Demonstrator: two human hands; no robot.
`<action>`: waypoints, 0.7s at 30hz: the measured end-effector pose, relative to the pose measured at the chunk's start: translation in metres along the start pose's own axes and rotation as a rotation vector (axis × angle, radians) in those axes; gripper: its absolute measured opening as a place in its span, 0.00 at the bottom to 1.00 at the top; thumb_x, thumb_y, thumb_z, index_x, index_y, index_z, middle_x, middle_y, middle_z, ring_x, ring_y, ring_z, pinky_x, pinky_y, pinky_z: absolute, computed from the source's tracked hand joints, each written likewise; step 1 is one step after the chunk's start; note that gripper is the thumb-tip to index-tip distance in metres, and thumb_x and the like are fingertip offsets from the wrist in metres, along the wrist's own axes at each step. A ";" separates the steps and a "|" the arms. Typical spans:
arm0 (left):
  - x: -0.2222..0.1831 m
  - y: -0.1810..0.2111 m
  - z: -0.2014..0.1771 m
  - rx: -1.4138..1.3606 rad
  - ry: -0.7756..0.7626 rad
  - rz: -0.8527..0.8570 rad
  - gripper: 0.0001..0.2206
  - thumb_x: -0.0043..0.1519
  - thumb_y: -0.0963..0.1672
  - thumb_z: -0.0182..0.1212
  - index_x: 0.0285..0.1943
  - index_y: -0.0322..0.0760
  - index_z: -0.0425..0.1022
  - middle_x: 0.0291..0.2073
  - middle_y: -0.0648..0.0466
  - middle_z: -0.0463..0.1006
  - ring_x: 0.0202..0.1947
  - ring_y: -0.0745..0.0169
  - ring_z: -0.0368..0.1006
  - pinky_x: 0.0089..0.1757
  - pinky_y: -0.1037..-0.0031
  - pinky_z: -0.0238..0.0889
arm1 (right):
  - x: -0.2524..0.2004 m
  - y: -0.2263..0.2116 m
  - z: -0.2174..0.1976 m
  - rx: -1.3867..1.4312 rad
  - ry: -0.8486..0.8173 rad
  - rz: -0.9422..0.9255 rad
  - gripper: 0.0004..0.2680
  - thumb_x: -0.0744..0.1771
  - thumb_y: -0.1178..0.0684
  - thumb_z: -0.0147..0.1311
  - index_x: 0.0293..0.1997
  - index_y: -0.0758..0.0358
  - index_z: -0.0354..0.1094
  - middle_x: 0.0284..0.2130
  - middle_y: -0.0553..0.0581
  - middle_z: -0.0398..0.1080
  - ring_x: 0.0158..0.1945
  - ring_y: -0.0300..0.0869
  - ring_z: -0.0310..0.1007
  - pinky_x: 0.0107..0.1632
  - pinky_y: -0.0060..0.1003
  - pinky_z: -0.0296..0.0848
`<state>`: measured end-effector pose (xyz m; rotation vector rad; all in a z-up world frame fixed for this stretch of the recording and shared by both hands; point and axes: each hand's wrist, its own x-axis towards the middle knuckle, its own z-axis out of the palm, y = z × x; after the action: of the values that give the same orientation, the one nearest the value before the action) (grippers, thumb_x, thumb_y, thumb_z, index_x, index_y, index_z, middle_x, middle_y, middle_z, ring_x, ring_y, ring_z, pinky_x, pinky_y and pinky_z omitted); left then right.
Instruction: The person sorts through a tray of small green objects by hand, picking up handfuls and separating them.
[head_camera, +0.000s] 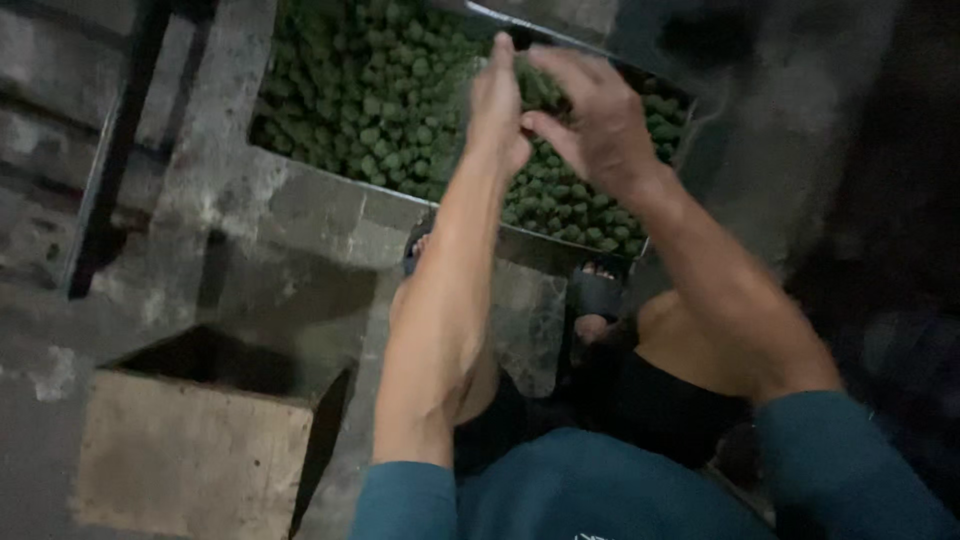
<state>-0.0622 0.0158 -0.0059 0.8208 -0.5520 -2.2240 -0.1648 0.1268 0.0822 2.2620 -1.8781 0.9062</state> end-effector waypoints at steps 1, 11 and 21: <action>0.006 -0.008 0.005 0.006 -0.015 0.001 0.23 0.73 0.54 0.48 0.61 0.30 0.73 0.48 0.46 0.79 0.45 0.51 0.77 0.38 0.57 0.75 | 0.001 -0.005 -0.007 -0.011 0.012 0.002 0.21 0.68 0.54 0.70 0.68 0.65 0.66 0.59 0.67 0.72 0.61 0.61 0.74 0.59 0.53 0.77; 0.000 0.000 0.014 0.373 0.092 0.140 0.19 0.73 0.50 0.52 0.39 0.27 0.74 0.28 0.48 0.75 0.26 0.58 0.72 0.27 0.61 0.72 | -0.002 0.005 -0.005 0.331 -0.025 0.449 0.10 0.70 0.59 0.65 0.58 0.64 0.76 0.47 0.61 0.79 0.48 0.50 0.81 0.50 0.45 0.80; -0.009 0.028 0.010 0.268 0.094 -0.020 0.19 0.71 0.52 0.50 0.39 0.33 0.73 0.23 0.54 0.75 0.21 0.62 0.73 0.20 0.70 0.69 | 0.017 0.013 0.010 1.338 0.082 0.793 0.11 0.70 0.59 0.59 0.59 0.65 0.68 0.43 0.59 0.73 0.43 0.45 0.77 0.47 0.47 0.86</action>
<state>-0.0510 0.0049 0.0211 1.0654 -0.8108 -2.1438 -0.1719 0.1048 0.0780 1.5227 -2.5158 2.9923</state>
